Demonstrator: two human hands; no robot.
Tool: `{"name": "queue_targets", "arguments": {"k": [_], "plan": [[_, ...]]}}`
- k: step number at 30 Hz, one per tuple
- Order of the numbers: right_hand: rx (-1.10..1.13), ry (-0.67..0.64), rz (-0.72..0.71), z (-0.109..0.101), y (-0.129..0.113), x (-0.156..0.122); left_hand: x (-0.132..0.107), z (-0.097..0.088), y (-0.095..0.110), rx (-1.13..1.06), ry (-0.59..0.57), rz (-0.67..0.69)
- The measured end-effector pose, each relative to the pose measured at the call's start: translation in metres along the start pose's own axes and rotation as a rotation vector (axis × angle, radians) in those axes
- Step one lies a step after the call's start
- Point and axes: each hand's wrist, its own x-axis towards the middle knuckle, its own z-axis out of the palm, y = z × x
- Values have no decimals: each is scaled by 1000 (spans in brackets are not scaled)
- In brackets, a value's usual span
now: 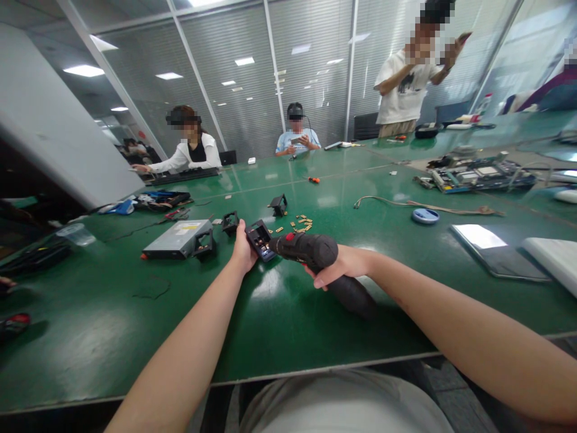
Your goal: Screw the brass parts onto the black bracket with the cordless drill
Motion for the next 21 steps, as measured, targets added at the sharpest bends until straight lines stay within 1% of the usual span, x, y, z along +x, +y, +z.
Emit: {"name": "queue_targets", "arguments": {"k": [5,10,15,21], "plan": [[-1,9,-16,1,-1,0,0,0,0,5,-5,-1],[19,6,-17,1,0,0,-1,1,1,-19,-6,-29],[23,-1,5,0,2,0,-3,2,2,-3,-2,-14],[7,5,-14,0,2,1,-5,4,3,-29,14,-28]]}}
